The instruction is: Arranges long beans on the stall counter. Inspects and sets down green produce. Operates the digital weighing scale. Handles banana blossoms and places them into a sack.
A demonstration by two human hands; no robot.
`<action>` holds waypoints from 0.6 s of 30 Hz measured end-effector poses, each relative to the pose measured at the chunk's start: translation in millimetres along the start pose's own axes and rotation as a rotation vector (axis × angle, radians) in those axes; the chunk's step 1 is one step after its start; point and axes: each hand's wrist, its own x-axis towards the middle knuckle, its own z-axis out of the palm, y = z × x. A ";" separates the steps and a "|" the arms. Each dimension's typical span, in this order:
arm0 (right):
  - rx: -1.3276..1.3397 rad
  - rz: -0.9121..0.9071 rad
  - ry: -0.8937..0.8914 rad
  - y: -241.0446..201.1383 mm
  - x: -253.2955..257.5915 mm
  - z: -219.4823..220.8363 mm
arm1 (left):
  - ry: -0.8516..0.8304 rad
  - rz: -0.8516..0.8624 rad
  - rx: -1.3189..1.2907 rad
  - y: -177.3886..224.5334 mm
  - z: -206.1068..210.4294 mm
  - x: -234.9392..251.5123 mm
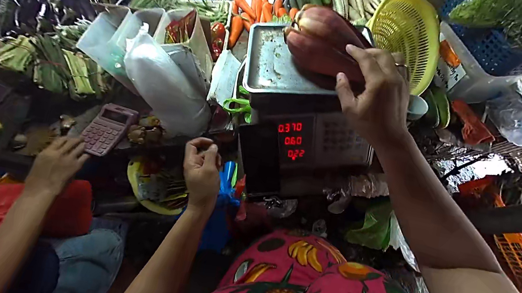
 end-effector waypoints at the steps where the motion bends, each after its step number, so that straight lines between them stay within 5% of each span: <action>1: -0.021 0.022 -0.068 0.7 14.3 4.4 | -0.027 0.098 0.028 14.7 0.9 10.2; 5: 0.105 0.063 -0.249 0.2 33.5 21.3 | -0.274 0.320 0.188 88.5 34.0 42.9; 9: 0.208 -0.040 -0.295 -6.1 24.6 19.7 | -0.495 -0.096 0.139 120.9 97.6 81.8; 13: 0.191 0.040 -0.115 11.2 60.6 16.0 | -0.434 -0.344 0.066 111.9 156.4 130.1; 18: 0.391 0.158 -0.571 50.7 125.1 33.6 | -0.492 -0.355 0.251 118.4 184.3 169.5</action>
